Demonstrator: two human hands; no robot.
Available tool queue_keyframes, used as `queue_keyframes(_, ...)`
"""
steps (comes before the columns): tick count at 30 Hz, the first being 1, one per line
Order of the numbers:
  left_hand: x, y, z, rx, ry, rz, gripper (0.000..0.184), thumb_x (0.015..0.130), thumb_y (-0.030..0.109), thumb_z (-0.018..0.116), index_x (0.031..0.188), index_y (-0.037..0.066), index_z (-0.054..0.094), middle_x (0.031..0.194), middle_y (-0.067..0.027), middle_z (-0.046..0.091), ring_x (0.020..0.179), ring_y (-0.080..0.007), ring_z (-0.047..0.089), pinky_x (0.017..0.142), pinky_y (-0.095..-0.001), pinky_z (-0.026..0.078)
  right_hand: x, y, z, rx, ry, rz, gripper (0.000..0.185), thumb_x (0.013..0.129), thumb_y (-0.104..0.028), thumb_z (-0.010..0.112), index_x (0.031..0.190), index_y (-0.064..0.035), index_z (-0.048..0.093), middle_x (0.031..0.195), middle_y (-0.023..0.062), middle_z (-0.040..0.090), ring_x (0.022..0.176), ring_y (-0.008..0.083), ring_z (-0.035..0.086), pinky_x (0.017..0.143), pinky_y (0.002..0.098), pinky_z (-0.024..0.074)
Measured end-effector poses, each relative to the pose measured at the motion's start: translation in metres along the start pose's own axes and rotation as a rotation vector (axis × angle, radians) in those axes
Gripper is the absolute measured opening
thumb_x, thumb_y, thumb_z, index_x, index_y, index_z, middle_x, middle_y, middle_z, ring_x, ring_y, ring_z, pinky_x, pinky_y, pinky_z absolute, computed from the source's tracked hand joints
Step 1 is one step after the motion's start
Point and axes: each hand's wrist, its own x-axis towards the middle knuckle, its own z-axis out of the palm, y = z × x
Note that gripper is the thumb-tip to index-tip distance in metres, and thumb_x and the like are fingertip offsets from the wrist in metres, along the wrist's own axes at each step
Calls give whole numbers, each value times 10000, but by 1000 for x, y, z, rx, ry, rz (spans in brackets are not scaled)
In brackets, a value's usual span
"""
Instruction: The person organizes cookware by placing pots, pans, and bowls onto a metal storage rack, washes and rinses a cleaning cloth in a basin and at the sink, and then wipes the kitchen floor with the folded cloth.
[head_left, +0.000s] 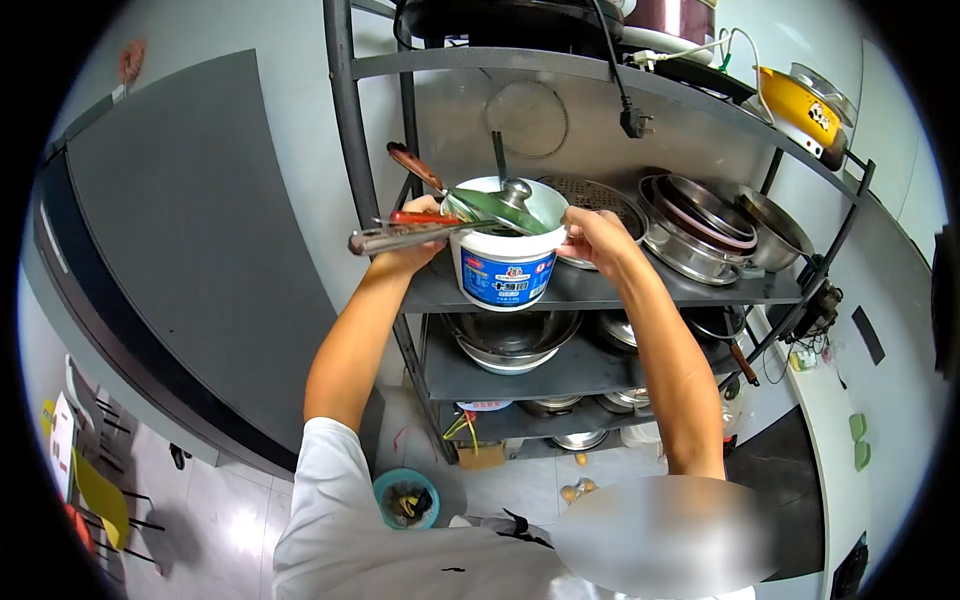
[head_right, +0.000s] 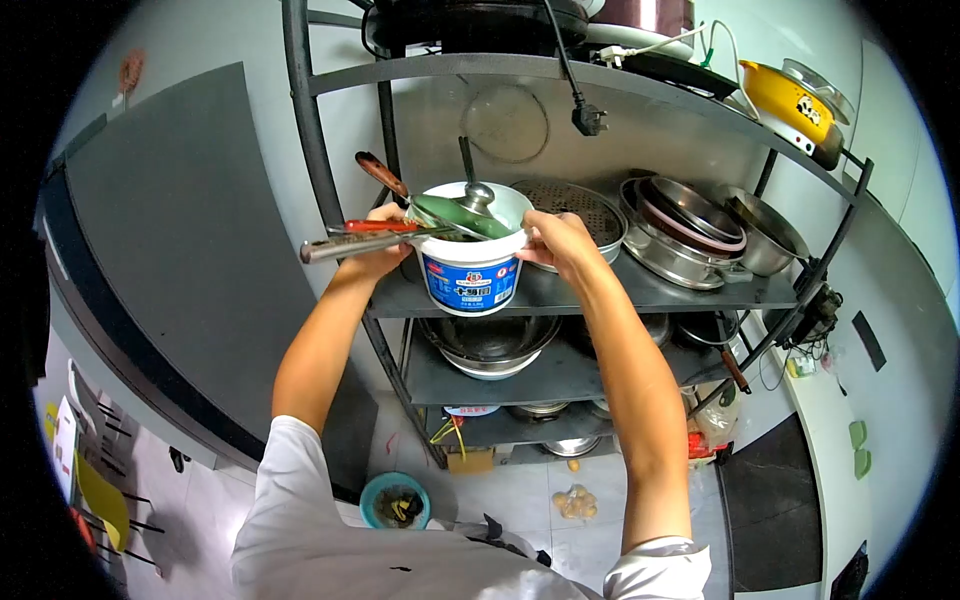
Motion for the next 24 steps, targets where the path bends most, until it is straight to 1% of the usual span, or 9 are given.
queue_keyframes(5,5,14,20,-82,198,-148,220,1004,129,532,784,136,539,792,2,588,705,-45,532,614,-169,478,27,5,3,75,-20,-5,218,842,-112,645,869,98,594,855,99,602,706,188,685,678,255,640)
queue_keyframes(6,8,4,0,-187,85,-134,191,1007,118,528,820,128,570,845,-8,607,730,-60,553,621,-182,499,30,6,4,93,-34,-8,214,850,-104,644,876,104,596,859,98,601,712,188,686,678,255,641)
queue_keyframes(8,9,-3,2,-316,222,-154,125,1012,134,525,913,107,597,894,-30,624,774,-93,581,657,-209,529,36,11,4,139,-57,-22,234,867,-97,672,922,120,607,863,97,602,753,178,680,685,251,643)
queue_keyframes(9,9,-1,22,-249,536,-200,93,1018,139,514,1042,86,587,949,-52,626,818,-122,595,692,-237,536,38,17,1,161,-54,-28,260,863,-110,688,944,124,610,867,89,599,747,175,675,684,253,642)
queue_keyframes(12,-19,-3,41,-41,546,-101,186,975,77,523,1154,53,566,1083,-87,604,924,-190,612,848,-346,524,31,24,4,149,-37,-20,367,888,-225,723,1069,73,608,855,36,571,766,141,634,706,271,635)
queue_keyframes(14,-46,-30,51,508,731,-42,475,866,112,621,1313,23,489,1284,-116,560,1061,-219,593,941,-365,484,24,32,10,161,8,-38,363,913,-280,716,1089,18,606,795,0,555,769,121,618,729,280,626)
queue_keyframes(17,-81,-33,120,654,606,62,1051,689,299,906,1481,25,272,1509,-236,328,1316,-352,430,1094,-491,364,31,52,14,338,-45,-58,701,930,-470,648,1338,68,461,1124,139,518,956,188,588,862,329,590)
queue_keyframes(19,-75,-45,143,762,643,146,1228,590,368,963,1494,14,210,1467,-270,336,1350,-376,380,1129,-497,315,24,59,15,478,-90,-23,873,955,-540,562,1489,97,295,1292,219,465,1141,266,550,1013,390,501)
queue_keyframes(24,-46,-68,135,932,850,253,1193,548,368,976,1422,3,252,1383,-261,380,1290,-390,412,1098,-480,351,-32,93,8,605,-136,-1,429,1024,-354,526,1215,29,557,1134,159,603,1062,276,635,956,393,538)
